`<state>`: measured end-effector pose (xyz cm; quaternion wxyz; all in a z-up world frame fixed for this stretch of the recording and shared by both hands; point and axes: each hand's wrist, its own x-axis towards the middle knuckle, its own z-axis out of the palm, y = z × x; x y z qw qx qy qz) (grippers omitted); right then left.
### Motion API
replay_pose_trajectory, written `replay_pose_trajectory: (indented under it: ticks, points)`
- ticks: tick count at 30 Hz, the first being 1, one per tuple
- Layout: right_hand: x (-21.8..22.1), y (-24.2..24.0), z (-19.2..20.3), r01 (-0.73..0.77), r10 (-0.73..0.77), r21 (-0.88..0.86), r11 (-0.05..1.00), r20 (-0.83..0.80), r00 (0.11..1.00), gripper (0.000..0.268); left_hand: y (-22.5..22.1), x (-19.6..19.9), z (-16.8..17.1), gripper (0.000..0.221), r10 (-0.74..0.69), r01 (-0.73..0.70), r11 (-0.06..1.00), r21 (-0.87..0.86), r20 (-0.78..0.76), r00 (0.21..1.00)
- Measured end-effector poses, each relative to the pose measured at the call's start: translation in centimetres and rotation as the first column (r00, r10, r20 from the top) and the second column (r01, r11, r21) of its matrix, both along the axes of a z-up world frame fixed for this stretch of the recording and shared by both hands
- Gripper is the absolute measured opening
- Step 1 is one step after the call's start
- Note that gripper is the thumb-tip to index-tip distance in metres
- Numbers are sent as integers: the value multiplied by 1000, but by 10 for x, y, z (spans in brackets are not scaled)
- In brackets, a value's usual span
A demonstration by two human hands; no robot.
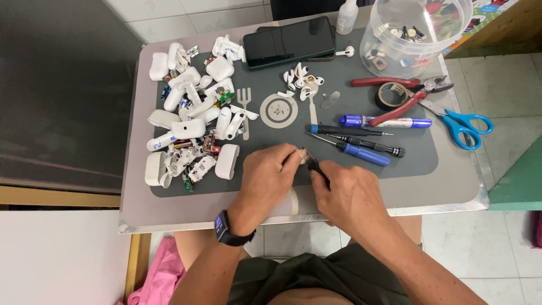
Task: Repairing and disassembling small electronic components on a workbench using hand tools
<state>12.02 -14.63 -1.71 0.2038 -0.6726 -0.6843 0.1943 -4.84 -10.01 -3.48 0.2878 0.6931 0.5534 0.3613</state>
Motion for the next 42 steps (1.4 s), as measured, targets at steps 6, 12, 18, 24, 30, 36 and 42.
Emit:
replay_pose_trajectory:
  ticks: [6, 12, 18, 24, 30, 36, 42]
  points:
    - [6, 6, -2, -44, 44, 44, 998, -5, 999, 30, 11, -4, 9, 24, -220, 256, 951, 174, -204, 954]
    - [1, 4, -12, -62, 61, 42, 997, 28, 998, 28, 13, -7, 2, 27, -228, 268, 944, 191, -206, 952]
    - [-7, 0, -24, -25, 10, 155, 988, 98, 995, 30, 12, -7, -7, 25, -205, 282, 917, 284, -271, 940]
    - [-9, 2, -28, -72, 16, 225, 972, 243, 970, 25, 0, 0, -9, 23, -132, 274, 910, 311, -409, 903]
    - [14, -3, -7, 59, -52, 39, 998, -159, 986, 31, 5, -14, -4, 20, -114, 117, 992, -53, 42, 993]
    - [42, -17, -5, 144, -179, -120, 982, -822, 540, 25, 15, -8, 1, 17, -80, 79, 996, -34, -53, 995]
    - [53, -17, -18, 142, -108, -55, 988, -912, 396, 20, 52, 18, 41, 20, -134, 143, 988, 61, -131, 982]
